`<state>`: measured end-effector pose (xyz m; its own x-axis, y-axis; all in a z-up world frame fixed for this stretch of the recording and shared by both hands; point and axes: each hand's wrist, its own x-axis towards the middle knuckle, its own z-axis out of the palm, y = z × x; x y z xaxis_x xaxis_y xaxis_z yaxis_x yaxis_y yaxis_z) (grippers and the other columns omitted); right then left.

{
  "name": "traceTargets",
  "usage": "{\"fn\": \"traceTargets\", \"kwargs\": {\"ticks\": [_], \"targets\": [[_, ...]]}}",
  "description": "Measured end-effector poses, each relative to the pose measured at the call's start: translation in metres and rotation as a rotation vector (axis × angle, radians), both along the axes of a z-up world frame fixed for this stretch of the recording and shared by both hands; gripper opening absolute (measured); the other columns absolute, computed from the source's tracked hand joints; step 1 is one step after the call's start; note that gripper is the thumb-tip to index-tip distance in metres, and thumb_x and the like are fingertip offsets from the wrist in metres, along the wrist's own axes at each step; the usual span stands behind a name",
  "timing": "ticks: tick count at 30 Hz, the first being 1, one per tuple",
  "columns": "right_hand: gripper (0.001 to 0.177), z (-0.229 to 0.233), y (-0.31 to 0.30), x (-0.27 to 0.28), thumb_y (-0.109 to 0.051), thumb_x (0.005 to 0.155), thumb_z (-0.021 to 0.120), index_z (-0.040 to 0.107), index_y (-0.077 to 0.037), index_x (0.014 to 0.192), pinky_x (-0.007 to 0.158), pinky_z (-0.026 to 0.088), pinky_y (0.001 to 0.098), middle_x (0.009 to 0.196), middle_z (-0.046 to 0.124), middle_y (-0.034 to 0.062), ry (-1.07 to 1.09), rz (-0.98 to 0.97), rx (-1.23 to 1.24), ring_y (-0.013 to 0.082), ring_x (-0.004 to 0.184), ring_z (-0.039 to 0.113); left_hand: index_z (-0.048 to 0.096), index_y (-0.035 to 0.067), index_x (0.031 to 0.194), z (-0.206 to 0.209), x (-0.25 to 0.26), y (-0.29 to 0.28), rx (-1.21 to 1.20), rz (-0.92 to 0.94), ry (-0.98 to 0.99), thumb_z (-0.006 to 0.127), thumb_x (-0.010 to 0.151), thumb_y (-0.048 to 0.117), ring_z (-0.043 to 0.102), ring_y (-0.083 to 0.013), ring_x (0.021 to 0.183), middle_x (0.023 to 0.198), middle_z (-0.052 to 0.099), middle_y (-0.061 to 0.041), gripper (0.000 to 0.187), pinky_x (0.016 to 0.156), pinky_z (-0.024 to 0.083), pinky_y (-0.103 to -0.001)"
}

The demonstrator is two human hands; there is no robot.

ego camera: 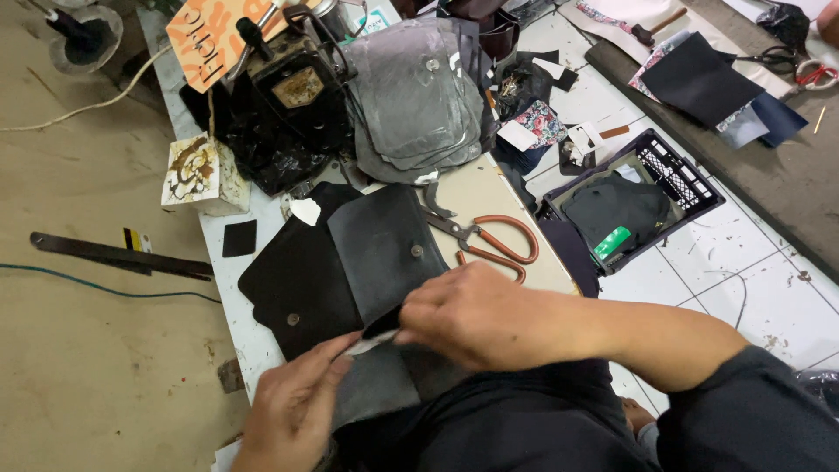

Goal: The person handles black leather pieces, aligns edges, and attaches a thin strip to a larger piece. They repeatedly pick up and place down leather parts, using both hands to fold and align edges. The person also handles a small green item and a white paper, placing them aside.

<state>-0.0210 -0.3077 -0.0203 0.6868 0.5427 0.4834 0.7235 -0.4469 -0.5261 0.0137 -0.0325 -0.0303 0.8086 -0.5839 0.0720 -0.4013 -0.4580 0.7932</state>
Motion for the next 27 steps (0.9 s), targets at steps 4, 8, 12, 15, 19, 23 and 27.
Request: {"fn": "traceTargets", "kwargs": {"ticks": [4,8,12,15,19,23,27], "targets": [[0.031,-0.012,-0.032,0.002,-0.019,0.108,0.045,0.046,-0.004,0.081,0.056,0.036,0.0411,0.068,0.046,0.0106,0.175,-0.091,0.138,0.0311,0.055,0.048,0.082,0.005,0.118,-0.008,0.015,0.028,-0.009,0.294,0.256,0.063,0.096,0.023,0.065,-0.0053,0.086,0.099,0.079,0.003,0.034,0.074,0.052,-0.022],[0.034,-0.002,-0.039,0.006,-0.025,0.11,0.04,0.044,-0.009,0.081,0.076,0.044,0.0409,0.064,0.036,0.0045,0.219,-0.123,0.058,0.0305,0.056,0.044,0.074,0.002,0.104,-0.002,0.016,0.017,-0.223,0.245,0.238,0.061,0.103,0.015,0.053,-0.0024,0.079,0.085,0.065,0.004,0.019,0.067,0.045,-0.018],[0.029,0.0,-0.035,0.009,-0.026,0.103,0.052,0.051,-0.012,0.078,0.058,0.037,0.0323,0.064,0.045,0.0004,0.473,-0.357,0.055,0.0133,0.059,0.042,0.069,0.009,0.101,0.024,0.013,-0.009,-0.193,0.176,0.141,0.055,0.105,0.026,0.049,-0.0024,0.073,0.077,0.055,0.009,0.023,0.06,0.041,-0.024],[0.012,0.002,-0.024,0.013,-0.02,0.094,0.062,0.065,-0.01,0.089,0.057,0.044,0.033,0.06,0.055,0.0034,0.515,-0.382,0.196,0.0145,0.057,0.051,0.071,0.001,0.118,0.016,0.011,-0.017,-0.294,0.108,0.128,0.05,0.104,0.02,0.067,-0.0147,0.073,0.082,0.071,-0.006,0.031,0.067,0.052,-0.032],[0.024,0.008,0.002,0.008,-0.019,0.088,0.075,0.074,0.002,0.101,0.06,0.053,0.0399,0.058,0.064,0.0196,0.453,-0.384,0.292,0.0258,0.053,0.061,0.069,-0.006,0.12,0.022,0.002,-0.036,-0.356,0.01,0.001,0.049,0.104,0.009,0.078,-0.0281,0.075,0.086,0.079,-0.023,0.029,0.067,0.058,-0.042],[0.026,-0.018,-0.012,0.015,-0.016,0.098,0.065,0.069,-0.005,0.074,0.055,0.05,0.0363,0.05,0.063,0.0149,0.41,-0.372,0.235,0.0308,0.046,0.062,0.069,-0.004,0.116,0.014,0.004,-0.025,-0.338,0.051,0.013,0.047,0.105,0.013,0.073,-0.0274,0.062,0.077,0.077,-0.02,0.03,0.061,0.056,-0.038],[0.026,-0.041,-0.049,0.011,-0.012,0.099,0.063,0.073,-0.005,0.076,0.064,0.054,0.0311,0.053,0.068,0.0063,0.466,-0.372,0.358,0.0153,0.054,0.062,0.07,-0.001,0.108,0.008,0.017,0.003,-0.422,0.247,0.084,0.05,0.105,0.023,0.064,-0.018,0.061,0.069,0.071,-0.015,0.031,0.06,0.052,-0.033]]}}
